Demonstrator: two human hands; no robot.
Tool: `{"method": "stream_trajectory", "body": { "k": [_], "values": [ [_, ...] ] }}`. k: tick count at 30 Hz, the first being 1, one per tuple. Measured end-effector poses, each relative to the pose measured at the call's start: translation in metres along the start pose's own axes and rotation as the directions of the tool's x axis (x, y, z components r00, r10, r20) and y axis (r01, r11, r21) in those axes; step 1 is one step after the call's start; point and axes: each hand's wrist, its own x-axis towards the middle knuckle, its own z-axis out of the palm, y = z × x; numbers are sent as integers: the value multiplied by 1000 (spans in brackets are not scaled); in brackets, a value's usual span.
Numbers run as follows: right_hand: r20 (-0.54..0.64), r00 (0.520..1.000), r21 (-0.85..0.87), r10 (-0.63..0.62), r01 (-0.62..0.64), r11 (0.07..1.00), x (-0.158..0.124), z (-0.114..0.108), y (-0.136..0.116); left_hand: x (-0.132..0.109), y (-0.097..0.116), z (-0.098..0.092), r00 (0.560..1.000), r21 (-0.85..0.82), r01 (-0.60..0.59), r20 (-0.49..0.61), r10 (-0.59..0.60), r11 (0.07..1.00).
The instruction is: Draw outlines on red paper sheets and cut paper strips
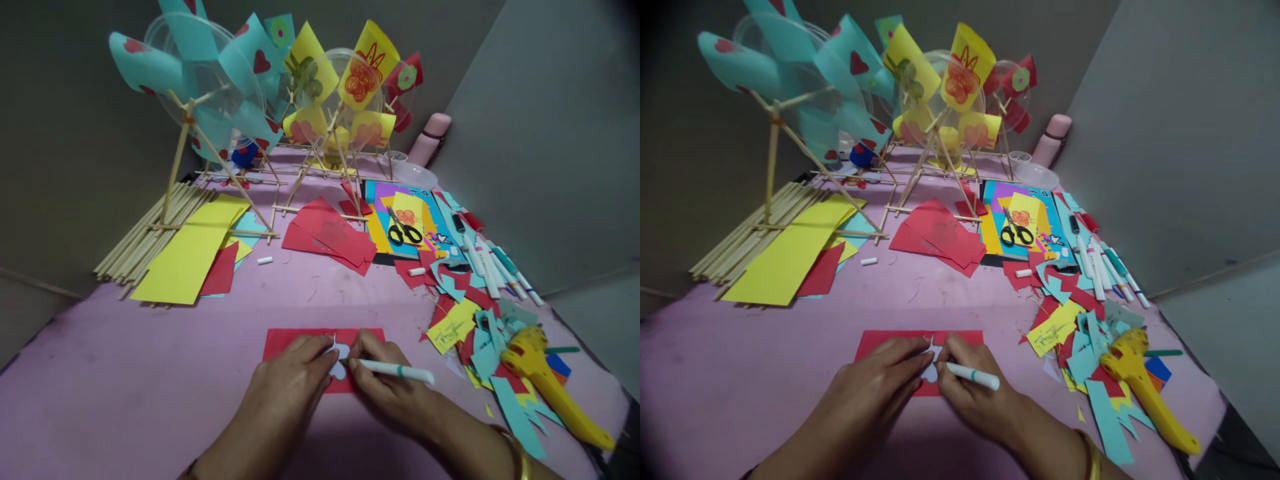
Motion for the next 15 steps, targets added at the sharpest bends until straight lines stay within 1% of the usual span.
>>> {"method": "stream_trajectory", "body": {
  "k": [7,15],
  "values": [
    [22,1000,-57,0,1,998,0,0,-2,1,3,-3,999,5,41,24,-41,999],
    [29,1000,-62,7,-5,998,0,0,-1,1,2,-1,999,14,31,7,-31,999]
  ]
}}
